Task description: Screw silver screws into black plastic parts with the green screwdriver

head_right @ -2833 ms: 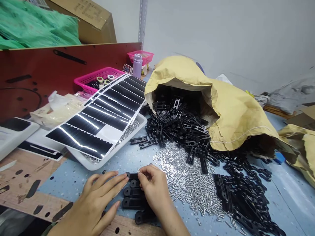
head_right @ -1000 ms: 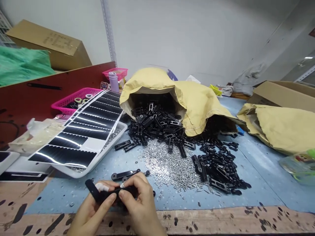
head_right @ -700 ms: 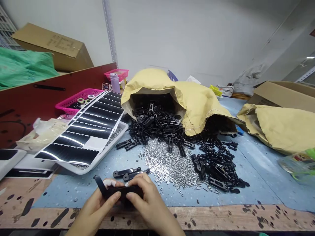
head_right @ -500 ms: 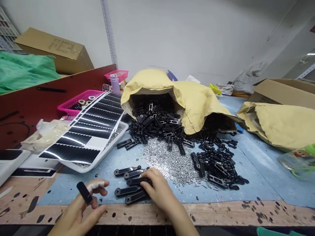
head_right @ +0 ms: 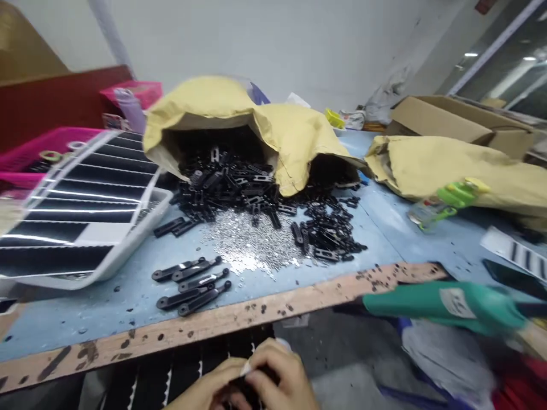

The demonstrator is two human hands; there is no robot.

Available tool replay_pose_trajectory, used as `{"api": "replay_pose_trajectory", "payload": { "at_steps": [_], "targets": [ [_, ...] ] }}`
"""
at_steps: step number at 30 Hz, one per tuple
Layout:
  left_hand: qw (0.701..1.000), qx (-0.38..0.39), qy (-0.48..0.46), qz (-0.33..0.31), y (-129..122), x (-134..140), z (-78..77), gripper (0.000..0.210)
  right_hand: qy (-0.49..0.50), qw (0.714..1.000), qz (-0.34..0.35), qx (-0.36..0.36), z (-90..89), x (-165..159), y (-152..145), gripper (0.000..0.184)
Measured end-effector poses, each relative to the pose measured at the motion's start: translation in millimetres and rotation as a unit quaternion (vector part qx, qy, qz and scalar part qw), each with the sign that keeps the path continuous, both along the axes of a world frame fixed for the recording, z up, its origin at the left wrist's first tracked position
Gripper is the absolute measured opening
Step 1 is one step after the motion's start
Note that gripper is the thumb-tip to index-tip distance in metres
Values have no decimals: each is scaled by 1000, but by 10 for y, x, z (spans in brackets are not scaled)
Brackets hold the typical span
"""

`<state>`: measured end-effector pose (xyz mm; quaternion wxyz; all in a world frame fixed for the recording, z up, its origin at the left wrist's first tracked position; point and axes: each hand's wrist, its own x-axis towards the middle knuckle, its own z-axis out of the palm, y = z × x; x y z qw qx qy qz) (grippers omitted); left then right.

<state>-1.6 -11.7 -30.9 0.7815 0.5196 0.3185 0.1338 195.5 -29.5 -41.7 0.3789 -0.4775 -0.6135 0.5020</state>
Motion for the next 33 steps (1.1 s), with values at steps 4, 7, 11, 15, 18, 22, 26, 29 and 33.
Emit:
{"api": "replay_pose_trajectory", "payload": {
  "at_steps": [4,7,11,15,18,22,26,29,33],
  "targets": [
    [997,39,35,48,-232,270,-478,62,107,966,-195,-129,-372,306,-183,20],
    [995,35,51,81,-306,451,-687,60,161,945,-253,-133,-581,422,-229,24],
    [989,-97,-31,110,-292,591,-757,67,134,957,-242,-84,-579,471,-291,18],
    [990,-72,-53,113,-262,616,-699,62,48,982,-183,17,-375,392,-343,6],
    [989,17,-39,143,-271,625,-704,52,-24,981,-148,126,-203,274,-376,12],
    [985,30,6,168,-280,618,-788,66,-73,951,-76,292,-119,217,-486,24],
    [976,164,93,110,-228,528,-693,55,-11,969,-230,85,-394,392,-480,6],
    [918,366,148,21,-194,450,-567,45,57,932,-341,-111,-772,546,-325,22],
    [816,543,190,-58,-191,501,-593,48,48,938,-309,-147,-1236,527,-150,31]
  ]
}}
